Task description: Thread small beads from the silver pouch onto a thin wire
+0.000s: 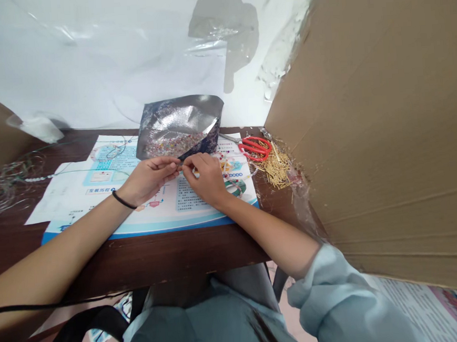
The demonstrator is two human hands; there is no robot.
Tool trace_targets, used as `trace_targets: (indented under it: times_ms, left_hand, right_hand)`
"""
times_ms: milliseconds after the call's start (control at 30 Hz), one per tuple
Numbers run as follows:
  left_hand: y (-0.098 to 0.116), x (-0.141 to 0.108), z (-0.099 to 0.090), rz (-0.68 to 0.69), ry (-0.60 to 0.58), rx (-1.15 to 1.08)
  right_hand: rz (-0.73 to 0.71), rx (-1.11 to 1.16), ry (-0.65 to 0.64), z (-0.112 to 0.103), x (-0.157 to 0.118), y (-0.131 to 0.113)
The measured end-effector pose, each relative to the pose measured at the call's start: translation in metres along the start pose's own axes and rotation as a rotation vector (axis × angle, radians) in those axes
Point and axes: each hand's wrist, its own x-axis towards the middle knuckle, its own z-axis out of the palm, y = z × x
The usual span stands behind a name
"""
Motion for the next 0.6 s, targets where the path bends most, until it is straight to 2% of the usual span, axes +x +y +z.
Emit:
trace_targets:
  times_ms: [600]
  left_hand:
    - [-0.0014, 0.0007, -0.0008, 0.008, 0.008, 0.036]
  right_hand:
    - [0.004, 0.006, 0.0, -0.0008, 0.0004, -0.0004]
